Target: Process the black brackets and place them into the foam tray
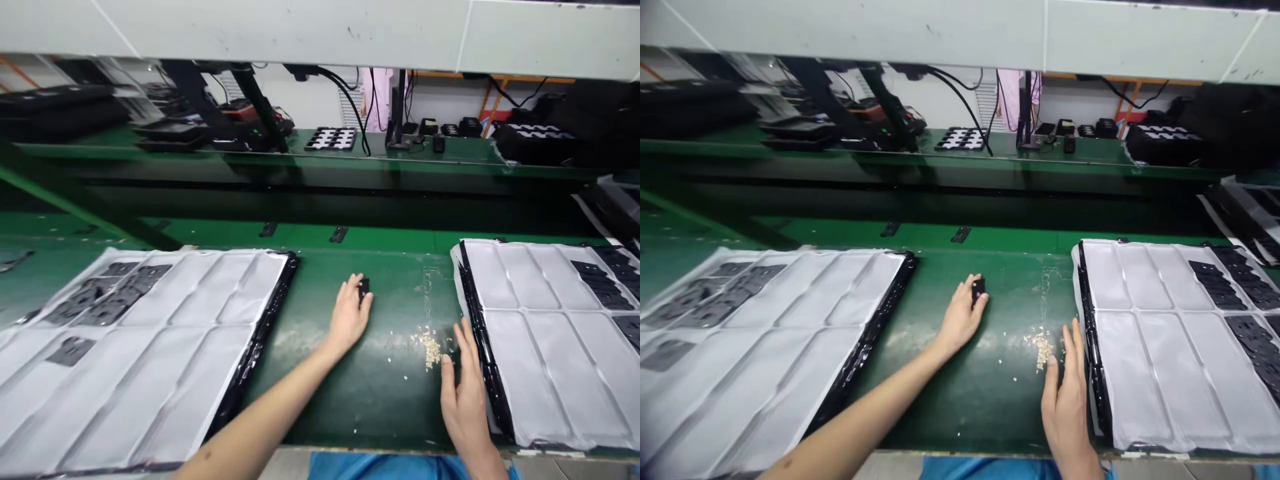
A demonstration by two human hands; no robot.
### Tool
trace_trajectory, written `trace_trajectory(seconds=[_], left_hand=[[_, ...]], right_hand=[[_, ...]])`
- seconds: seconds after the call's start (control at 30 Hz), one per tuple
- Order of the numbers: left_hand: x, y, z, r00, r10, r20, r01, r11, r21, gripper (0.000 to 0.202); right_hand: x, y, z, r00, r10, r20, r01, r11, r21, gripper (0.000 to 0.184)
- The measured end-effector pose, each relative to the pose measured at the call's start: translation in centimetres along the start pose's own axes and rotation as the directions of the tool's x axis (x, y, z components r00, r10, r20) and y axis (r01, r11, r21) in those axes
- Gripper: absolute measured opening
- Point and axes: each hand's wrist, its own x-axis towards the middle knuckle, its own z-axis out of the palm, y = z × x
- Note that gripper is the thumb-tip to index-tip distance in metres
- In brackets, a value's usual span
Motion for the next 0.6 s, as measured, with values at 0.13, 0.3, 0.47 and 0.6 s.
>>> trace_trajectory(seconds=[0.13,0.3,0.47,0.6], left_hand=[[-3.1,7.1,7.2,0.993,0.116,0.030,-0.109,0.978,-0.178,0.051],[-4.9,12.3,9.7,0.975,0.222,0.005,-0.204,0.906,-0.370,0.052],[-7.9,7.7,5.0,0.982,0.008,-0.187,-0.082,0.916,-0.393,0.057],[-10.7,5.8,5.3,0.984,-0.060,-0.165,0.005,0.949,-0.316,0.057]], right_hand=[[0.1,-0.2,-1.2,0.999,0.028,-0.038,-0.024,0.995,0.094,0.051],[-0.4,0.3,-2.1,0.995,0.073,-0.075,-0.054,0.972,0.228,0.051],[-0.6,0.3,-2.1,0.999,0.041,-0.019,-0.034,0.956,0.290,0.051],[-0.4,-0.1,-2.0,1.000,0.003,-0.007,-0.001,0.945,0.326,0.050]])
